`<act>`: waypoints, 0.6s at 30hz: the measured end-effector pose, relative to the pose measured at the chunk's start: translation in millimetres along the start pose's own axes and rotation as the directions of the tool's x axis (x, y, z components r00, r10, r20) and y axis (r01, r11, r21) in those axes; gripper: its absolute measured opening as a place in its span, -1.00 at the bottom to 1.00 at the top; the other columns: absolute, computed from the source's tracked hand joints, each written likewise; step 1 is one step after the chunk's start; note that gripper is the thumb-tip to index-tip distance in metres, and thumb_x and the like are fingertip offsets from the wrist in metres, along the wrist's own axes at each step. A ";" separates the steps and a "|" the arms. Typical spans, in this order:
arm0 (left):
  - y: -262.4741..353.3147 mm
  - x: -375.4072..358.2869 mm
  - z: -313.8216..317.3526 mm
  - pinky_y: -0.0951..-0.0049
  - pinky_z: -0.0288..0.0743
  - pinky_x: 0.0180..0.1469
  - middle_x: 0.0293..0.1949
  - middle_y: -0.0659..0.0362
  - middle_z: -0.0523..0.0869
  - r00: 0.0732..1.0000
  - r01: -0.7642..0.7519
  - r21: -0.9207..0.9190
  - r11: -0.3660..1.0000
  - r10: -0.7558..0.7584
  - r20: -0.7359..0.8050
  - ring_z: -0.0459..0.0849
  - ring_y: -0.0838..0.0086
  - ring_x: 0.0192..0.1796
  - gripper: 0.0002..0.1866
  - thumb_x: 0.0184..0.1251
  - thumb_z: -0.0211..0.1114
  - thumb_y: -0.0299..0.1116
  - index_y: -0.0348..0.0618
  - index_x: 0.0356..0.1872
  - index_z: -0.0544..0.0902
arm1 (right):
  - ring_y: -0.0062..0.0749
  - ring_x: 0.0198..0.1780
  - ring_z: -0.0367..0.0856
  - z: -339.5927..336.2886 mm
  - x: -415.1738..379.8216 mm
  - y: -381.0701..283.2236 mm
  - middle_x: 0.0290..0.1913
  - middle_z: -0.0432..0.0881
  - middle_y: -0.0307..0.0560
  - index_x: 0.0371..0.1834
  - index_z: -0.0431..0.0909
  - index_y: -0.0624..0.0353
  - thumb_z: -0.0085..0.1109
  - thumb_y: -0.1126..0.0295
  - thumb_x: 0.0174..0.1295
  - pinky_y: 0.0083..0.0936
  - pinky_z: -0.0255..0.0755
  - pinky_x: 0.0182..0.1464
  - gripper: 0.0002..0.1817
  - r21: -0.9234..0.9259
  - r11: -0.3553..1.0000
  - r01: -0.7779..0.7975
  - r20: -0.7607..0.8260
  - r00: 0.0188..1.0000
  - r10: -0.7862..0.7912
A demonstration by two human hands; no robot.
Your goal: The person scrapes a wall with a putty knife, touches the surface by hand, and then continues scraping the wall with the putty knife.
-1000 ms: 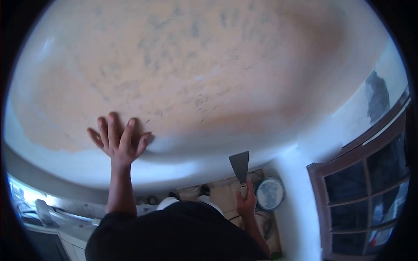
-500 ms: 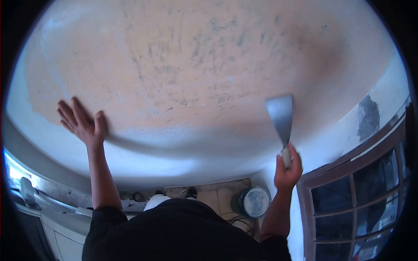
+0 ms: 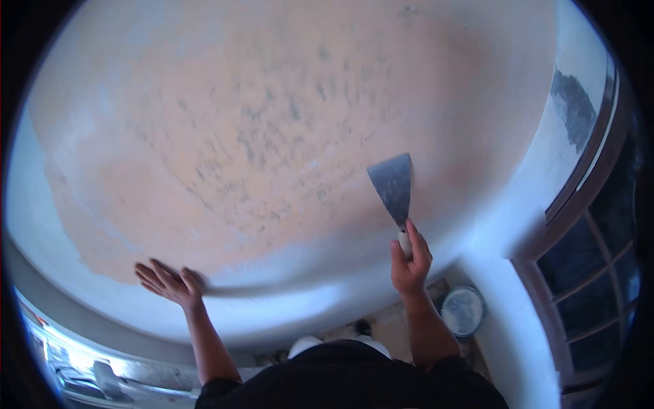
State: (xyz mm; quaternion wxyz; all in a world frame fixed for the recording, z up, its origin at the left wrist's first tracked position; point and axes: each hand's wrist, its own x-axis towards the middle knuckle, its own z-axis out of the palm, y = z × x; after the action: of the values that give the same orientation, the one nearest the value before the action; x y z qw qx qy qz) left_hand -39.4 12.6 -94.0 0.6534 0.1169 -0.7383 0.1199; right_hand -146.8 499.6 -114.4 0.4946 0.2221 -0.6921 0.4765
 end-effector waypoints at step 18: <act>-9.7 -10.2 5.6 -0.23 -0.18 0.60 0.66 -0.17 0.06 0.999 -0.047 0.113 0.993 0.048 -0.011 -0.01 -0.11 0.68 -0.26 0.66 -0.27 0.15 -0.17 0.62 0.19 | 0.17 0.26 0.65 -26.9 -19.5 -11.9 0.22 0.64 0.34 0.46 0.40 0.34 0.20 0.41 0.40 -0.16 0.53 0.28 -0.43 -0.042 0.940 -0.338 -0.069 0.940 0.334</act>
State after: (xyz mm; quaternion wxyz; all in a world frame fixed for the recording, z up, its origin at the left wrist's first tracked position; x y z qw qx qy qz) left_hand -40.2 1.8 -104.6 0.6476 0.1352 -0.7286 0.1775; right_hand -116.7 514.8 -125.2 0.4326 0.0729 -0.7169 0.5419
